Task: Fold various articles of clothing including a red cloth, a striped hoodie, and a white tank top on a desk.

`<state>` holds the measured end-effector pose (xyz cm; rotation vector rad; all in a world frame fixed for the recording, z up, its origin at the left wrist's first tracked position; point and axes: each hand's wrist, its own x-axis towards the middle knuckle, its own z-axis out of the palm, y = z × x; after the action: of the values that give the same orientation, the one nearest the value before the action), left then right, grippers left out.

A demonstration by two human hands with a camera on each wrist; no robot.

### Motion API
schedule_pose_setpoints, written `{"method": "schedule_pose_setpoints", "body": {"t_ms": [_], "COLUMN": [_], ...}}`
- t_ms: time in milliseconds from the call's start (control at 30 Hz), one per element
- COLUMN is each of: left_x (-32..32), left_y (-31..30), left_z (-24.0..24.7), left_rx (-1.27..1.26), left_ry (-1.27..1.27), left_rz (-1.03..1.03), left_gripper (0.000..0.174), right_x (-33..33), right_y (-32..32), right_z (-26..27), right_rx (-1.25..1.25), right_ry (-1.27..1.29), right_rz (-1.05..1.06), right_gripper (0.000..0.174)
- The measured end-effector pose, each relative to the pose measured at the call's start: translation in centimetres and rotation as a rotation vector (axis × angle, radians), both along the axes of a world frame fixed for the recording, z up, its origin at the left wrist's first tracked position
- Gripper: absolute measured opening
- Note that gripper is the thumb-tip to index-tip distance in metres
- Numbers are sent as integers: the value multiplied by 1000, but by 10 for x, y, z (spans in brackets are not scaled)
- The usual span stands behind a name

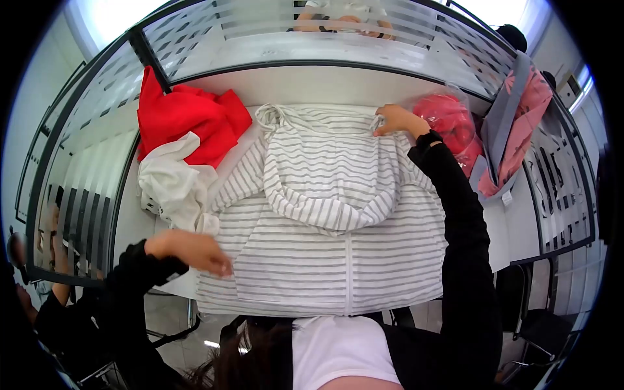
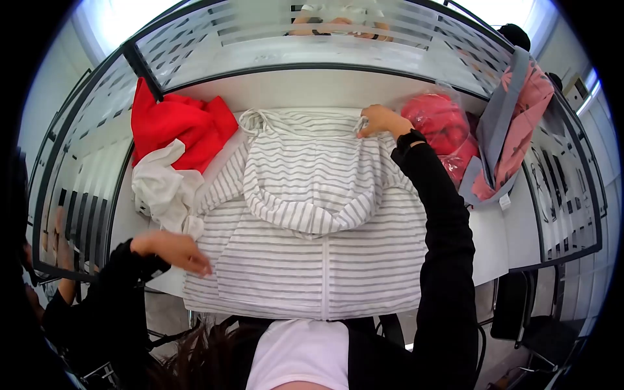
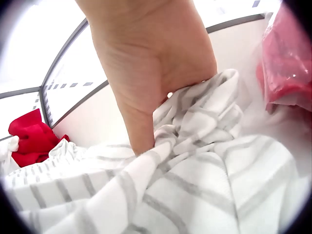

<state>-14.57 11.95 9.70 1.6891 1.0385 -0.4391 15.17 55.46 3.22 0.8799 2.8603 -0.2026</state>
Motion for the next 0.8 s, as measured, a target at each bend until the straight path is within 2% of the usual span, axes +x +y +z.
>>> {"method": "schedule_pose_setpoints", "body": {"t_ms": [33,67,100,133,233,267,300,333,400,467,600,633,667,733,800], "left_x": [2,5,6,10,-5,-9,-20,-25,-34,-49,-40,-45,-52,-57,-67], "left_y": [13,34,58,83,170,197,223,242,274,295,288,295,294,295,294], "left_z": [6,15,20,29,14,7,-6,-13,-37,-69,-67,-71,-78,-62,-44], "left_rx": [224,422,527,668,1033,1082,1113,1163,1084,993,827,855,985,1086,1314], "left_ry": [-72,-74,-86,-19,-162,-77,-42,105,326,350,306,337,295,225,116], "left_rz": [114,113,201,196,218,254,286,218,285,268,355,259,283,309,418], "left_gripper": [26,23,20,18,17,17,21,27,40,51,66,63,59,55,46], "right_x": [-1,0,2,3,4,4,7,11,16,19,26,22,17,10,7], "right_y": [0,1,1,2,11,7,8,10,3,0,18,9,7,11,22], "right_z": [4,6,6,4,-5,3,0,-3,12,23,13,27,33,39,45], "right_rx": [2,25,46,67,63,12,-9,-30,-59,-89,-36,-56,-2,102,351], "right_ry": [-45,-31,-18,-3,60,17,69,121,95,37,151,125,126,128,360], "right_rz": [-9,11,32,54,115,115,145,173,159,145,180,132,118,95,176], "right_gripper": [66,65,63,62,61,68,64,60,57,54,48,46,43,38,35]}}
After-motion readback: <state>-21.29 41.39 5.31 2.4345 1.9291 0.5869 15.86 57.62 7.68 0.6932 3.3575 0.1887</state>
